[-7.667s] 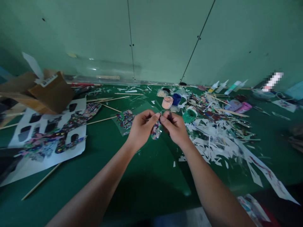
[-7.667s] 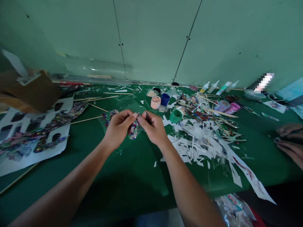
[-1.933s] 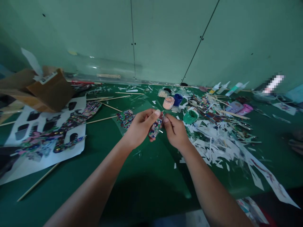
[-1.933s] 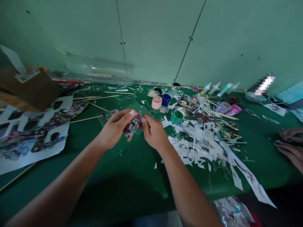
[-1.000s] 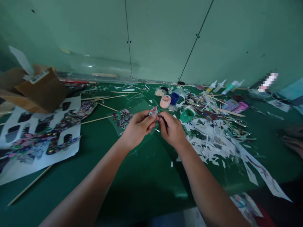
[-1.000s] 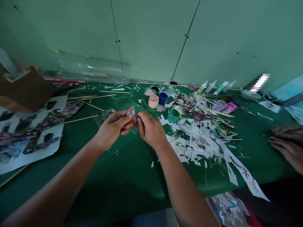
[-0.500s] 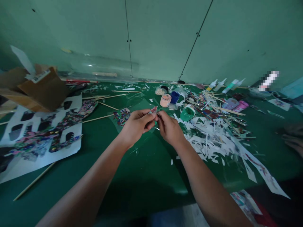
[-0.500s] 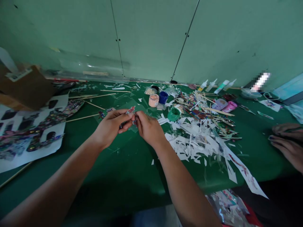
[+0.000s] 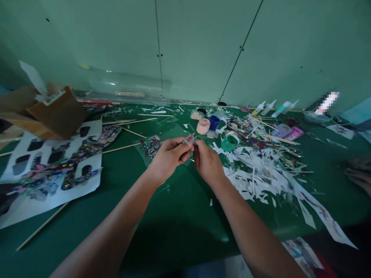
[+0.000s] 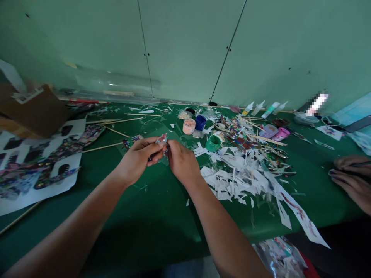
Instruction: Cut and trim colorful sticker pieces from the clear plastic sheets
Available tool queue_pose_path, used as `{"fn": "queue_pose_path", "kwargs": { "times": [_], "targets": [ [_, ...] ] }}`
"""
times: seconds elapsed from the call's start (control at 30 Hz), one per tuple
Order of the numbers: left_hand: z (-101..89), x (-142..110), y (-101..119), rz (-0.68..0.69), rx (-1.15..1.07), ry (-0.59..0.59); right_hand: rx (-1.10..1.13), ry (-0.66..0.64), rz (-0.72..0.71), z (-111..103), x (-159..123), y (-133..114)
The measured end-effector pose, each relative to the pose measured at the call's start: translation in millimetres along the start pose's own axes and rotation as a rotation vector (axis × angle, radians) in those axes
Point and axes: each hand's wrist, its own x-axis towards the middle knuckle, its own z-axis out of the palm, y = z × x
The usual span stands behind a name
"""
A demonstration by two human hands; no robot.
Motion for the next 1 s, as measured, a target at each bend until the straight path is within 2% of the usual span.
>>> {"fn": "queue_pose_path", "kwargs": {
  "times": [0.17,0.27,0.5,0.6,0.7,0.8,0.87,0.93,1.0],
  "targets": [
    [2.9,1,-2,0.028,0.027,0.014,-0.035,0.004,0.063,3,-1,-4],
    [2.7,1,-3,0.019,0.034,-0.016,-0.042,-0.001,0.079,3,-1,-4],
    [1.2,1,-4,-0.033,0.067,-0.069,0.098,-0.072,0.019,-3,2,4],
    [3.0,1,-4,-0.046,0.036,-0.044,0.169,0.056,0.115,-6,4,7],
    [4.2,2,-5,-0.05,0.021,-0.016,0.357,0.136,0.305,-7,7,11],
    [4.4,3,-8,-0.036,0.013,0.03,0.693,0.03,0.488,-5,10,15],
    [4.5,4,-10,-0.009,0.007,0.068,0.843,-0.056,0.533,-3,10,16],
    [4.3,6,-13,0.021,0.025,0.083,0.879,-0.104,0.532,-2,10,16],
    [3.6,8,-17,0.049,0.058,0.093,0.858,-0.086,0.53,-3,10,16]
  ]
}}
